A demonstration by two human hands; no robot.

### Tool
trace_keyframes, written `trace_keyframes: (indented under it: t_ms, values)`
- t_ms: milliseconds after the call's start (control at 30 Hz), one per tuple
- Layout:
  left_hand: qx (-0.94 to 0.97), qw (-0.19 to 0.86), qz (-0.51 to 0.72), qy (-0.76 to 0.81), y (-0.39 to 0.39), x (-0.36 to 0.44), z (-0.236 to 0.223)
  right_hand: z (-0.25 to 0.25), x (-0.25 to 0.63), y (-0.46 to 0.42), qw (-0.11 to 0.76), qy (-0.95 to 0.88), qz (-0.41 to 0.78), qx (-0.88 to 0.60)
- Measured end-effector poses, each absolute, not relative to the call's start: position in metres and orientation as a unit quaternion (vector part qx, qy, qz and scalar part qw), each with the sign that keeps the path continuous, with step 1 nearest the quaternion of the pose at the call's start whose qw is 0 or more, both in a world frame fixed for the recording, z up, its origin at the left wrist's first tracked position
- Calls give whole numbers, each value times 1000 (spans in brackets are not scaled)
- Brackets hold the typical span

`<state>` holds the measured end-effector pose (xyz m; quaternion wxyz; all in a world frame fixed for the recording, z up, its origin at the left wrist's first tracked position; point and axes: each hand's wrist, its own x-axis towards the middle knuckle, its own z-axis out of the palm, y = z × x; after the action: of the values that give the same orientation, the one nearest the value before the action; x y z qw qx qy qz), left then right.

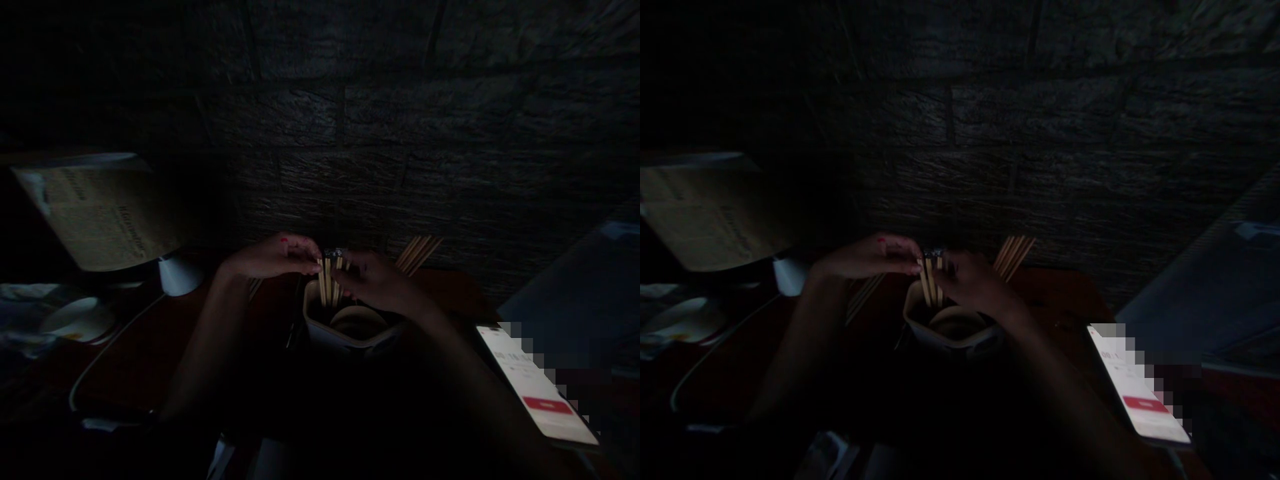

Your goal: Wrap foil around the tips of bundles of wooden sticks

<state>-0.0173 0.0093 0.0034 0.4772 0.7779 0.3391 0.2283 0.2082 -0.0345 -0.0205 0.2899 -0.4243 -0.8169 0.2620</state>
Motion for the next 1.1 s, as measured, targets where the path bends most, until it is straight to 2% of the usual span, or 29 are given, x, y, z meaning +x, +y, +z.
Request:
trace_keyframes:
  t_ms: [133,800,1100]
  values:
    - [754,483,279,347,7,-14,3,-23,209,-33,295,-815,268,-421]
    - [690,568,253,370,6,-10,-1,-23,203,-34,314,-798,251,-450]
    - [712,543,246,371,8,-10,-1,-22,202,-34,293,-792,249,-474]
